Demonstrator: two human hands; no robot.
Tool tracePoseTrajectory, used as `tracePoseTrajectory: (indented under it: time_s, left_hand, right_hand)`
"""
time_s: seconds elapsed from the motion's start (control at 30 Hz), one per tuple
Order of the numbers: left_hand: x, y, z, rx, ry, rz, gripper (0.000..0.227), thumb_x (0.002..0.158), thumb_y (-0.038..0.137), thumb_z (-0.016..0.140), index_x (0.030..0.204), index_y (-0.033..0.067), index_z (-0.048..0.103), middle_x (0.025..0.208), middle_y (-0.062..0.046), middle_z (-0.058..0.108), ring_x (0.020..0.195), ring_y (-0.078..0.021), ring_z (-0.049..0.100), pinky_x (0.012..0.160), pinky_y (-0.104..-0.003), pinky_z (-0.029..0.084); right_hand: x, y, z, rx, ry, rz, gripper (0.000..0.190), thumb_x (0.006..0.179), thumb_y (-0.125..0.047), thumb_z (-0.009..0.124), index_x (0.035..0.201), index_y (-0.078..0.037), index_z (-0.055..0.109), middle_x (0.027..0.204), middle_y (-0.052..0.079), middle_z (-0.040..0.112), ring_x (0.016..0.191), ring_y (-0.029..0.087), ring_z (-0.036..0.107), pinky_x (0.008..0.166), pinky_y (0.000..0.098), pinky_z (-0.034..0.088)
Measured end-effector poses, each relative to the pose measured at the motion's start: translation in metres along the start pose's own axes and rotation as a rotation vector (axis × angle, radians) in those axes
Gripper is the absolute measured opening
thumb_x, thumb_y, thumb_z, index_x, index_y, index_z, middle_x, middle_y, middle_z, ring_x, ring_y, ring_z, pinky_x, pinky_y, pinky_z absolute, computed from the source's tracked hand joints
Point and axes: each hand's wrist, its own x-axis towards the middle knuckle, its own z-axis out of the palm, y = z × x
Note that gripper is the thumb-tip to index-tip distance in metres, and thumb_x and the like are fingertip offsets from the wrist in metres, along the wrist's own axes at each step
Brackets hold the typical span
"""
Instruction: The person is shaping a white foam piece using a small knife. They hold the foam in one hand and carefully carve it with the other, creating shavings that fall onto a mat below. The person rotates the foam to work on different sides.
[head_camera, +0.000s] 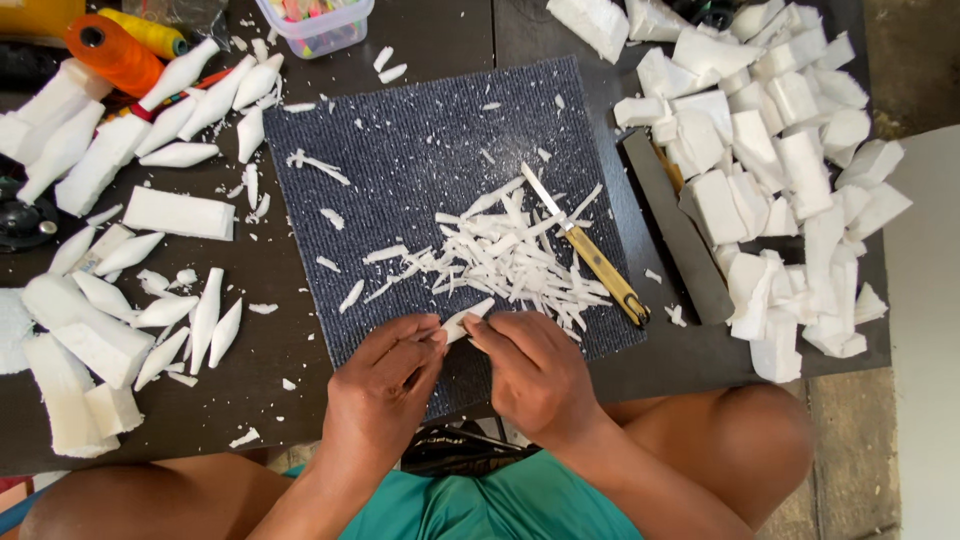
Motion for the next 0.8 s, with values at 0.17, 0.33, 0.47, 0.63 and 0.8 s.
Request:
tracePoseTrajectory:
  time_s: [0.17,0.33,0.47,0.63,0.8]
  left_hand:
    - [0.002,0.006,0.001,0.016,0.015,0.023,0.005,0.094,0.003,0.073,0.097,0.0023,0.076,0.115,-0.015,0.074,0.100,-0.0211,0.078,0.089,-0.031,0.067]
    - [-0.002,-0.001,0.001,0.123,0.016,0.055,0.020,0.090,0.014,0.081,0.110,0.0105,0.077,0.119,-0.007,0.074,0.106,-0.0197,0.076,0.090,-0.034,0.067]
    - [0.000,-0.001,0.001,0.066,0.007,0.028,0.010,0.093,0.006,0.075,0.102,0.0055,0.076,0.116,-0.010,0.074,0.105,-0.0197,0.076,0.091,-0.033,0.065]
    - [-0.003,-0.002,0.002,0.100,0.015,0.000,0.012,0.091,0.011,0.079,0.102,0.0070,0.076,0.113,-0.007,0.076,0.100,-0.0161,0.077,0.087,-0.029,0.064]
    - [-0.003,-0.001,0.002,0.056,0.024,-0.047,0.014,0.089,0.010,0.080,0.102,0.0081,0.075,0.113,-0.005,0.076,0.099,-0.0139,0.077,0.085,-0.028,0.065]
  right_hand:
    - [-0.013,0.014,0.005,0.008,-0.065,0.070,0.029,0.105,-0.001,0.055,0.133,0.003,0.065,0.115,0.014,0.064,0.095,0.034,0.064,0.080,0.0484,0.058]
    - [-0.014,0.013,0.006,0.004,-0.082,0.111,0.034,0.105,-0.002,0.053,0.137,0.000,0.063,0.120,0.012,0.065,0.099,0.033,0.064,0.086,0.0475,0.059]
    - [0.005,-0.006,0.002,0.048,-0.043,0.045,0.029,0.102,0.005,0.053,0.127,0.005,0.067,0.112,0.014,0.065,0.093,0.033,0.065,0.083,0.0463,0.058]
    - [-0.005,0.009,0.005,0.010,-0.066,0.051,0.038,0.092,0.011,0.059,0.127,0.001,0.068,0.109,0.011,0.071,0.091,0.027,0.067,0.078,0.0364,0.061]
    - [0.004,0.001,0.000,0.049,-0.047,0.063,0.039,0.090,0.013,0.058,0.126,0.004,0.068,0.110,0.014,0.070,0.091,0.027,0.065,0.078,0.0372,0.059]
